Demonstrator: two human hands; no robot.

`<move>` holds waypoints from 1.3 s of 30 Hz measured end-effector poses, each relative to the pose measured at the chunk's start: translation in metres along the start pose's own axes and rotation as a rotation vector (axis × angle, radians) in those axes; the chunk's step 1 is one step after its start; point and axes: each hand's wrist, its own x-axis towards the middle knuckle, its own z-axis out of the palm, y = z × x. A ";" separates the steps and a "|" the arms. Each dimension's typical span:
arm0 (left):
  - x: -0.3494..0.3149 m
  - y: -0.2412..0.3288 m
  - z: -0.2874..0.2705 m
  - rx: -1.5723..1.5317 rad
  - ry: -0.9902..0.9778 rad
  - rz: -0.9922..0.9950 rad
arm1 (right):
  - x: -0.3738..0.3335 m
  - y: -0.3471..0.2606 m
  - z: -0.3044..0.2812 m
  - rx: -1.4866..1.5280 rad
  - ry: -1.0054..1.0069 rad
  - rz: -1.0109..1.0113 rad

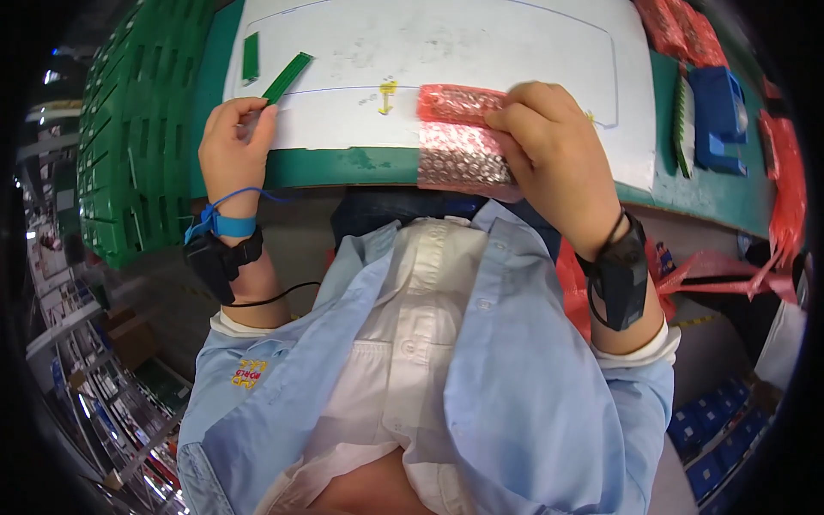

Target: Wrapping electronic components in bubble wrap and securing them with tape.

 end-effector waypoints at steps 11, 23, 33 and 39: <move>0.003 0.083 0.048 -0.416 -0.130 0.598 | -0.013 -0.002 -0.003 -0.078 0.114 0.060; 0.014 0.086 0.067 -0.446 -0.297 0.601 | -0.016 0.006 0.001 0.166 0.175 0.189; 0.012 0.088 0.062 -0.367 -0.304 0.661 | -0.010 0.012 -0.004 0.064 -0.011 0.164; 0.006 0.091 0.061 -0.322 -0.254 0.736 | 0.007 0.011 -0.001 0.121 0.009 0.184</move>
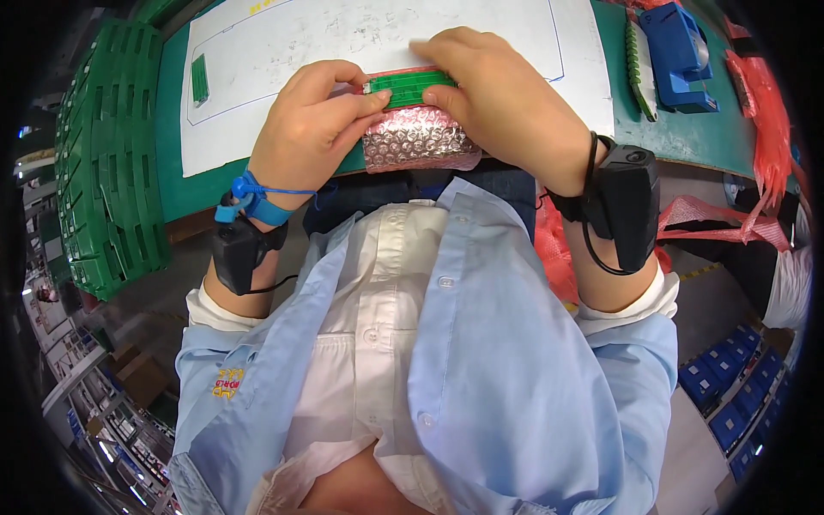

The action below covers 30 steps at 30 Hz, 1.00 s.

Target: Wrapping electronic components in bubble wrap and securing them with tape.

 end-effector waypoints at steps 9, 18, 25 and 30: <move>-0.013 0.006 0.006 -0.071 0.109 -0.014 | 0.014 -0.008 -0.010 -0.215 -0.229 -0.200; -0.001 -0.002 0.015 -0.013 0.121 -0.239 | 0.014 -0.009 0.002 -0.311 -0.033 -0.185; -0.003 -0.013 0.007 0.141 0.050 -0.168 | 0.000 -0.017 -0.002 -0.281 -0.105 -0.148; -0.015 -0.039 -0.034 0.376 0.183 -0.227 | -0.012 -0.034 -0.005 -0.350 -0.086 -0.130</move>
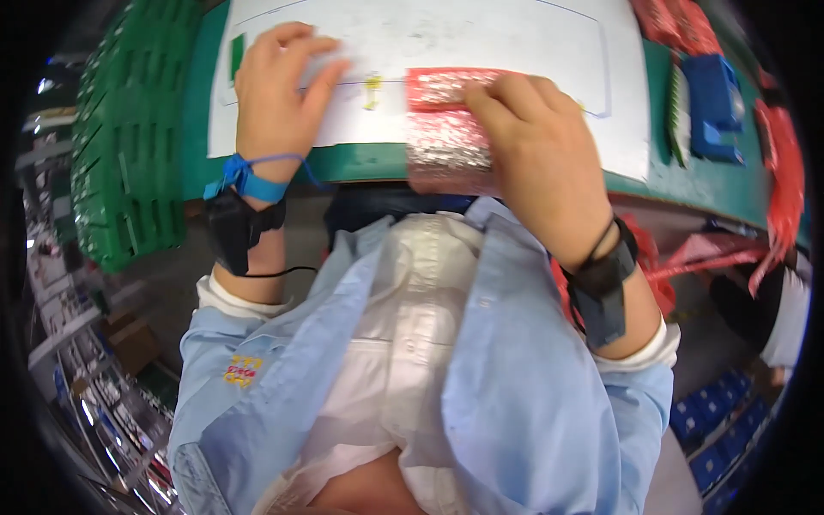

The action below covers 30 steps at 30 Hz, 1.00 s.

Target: Wrapping electronic components in bubble wrap and securing them with tape.

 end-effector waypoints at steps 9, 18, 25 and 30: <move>-0.014 -0.078 -0.038 0.423 -0.164 -0.692 | 0.001 0.001 0.007 0.013 0.012 0.037; -0.008 -0.046 -0.031 0.108 -0.116 -0.709 | 0.000 0.005 0.008 0.042 0.041 0.029; 0.009 0.039 0.009 -0.301 0.123 0.041 | 0.003 0.011 0.007 0.180 0.103 0.011; 0.004 0.064 0.030 -0.392 0.082 0.260 | 0.004 0.010 0.006 0.447 0.126 0.205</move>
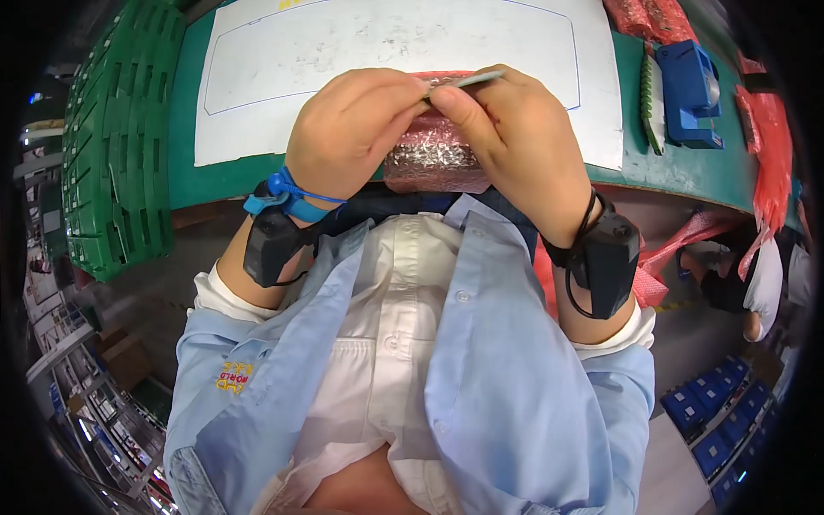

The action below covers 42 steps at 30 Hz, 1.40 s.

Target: Wrapping electronic components in bubble wrap and securing them with tape.

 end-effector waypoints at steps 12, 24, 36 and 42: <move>-0.014 0.009 0.006 0.124 -0.062 -0.081 | 0.003 0.016 -0.002 0.518 -0.023 0.447; -0.020 0.009 0.011 0.173 -0.098 -0.091 | 0.005 0.040 -0.036 0.640 0.305 0.280; -0.022 0.021 0.006 0.328 -0.172 -0.205 | 0.058 0.049 -0.005 1.386 -0.091 -0.770; -0.022 0.022 0.004 0.327 -0.182 -0.239 | 0.019 0.005 -0.011 0.629 0.044 0.449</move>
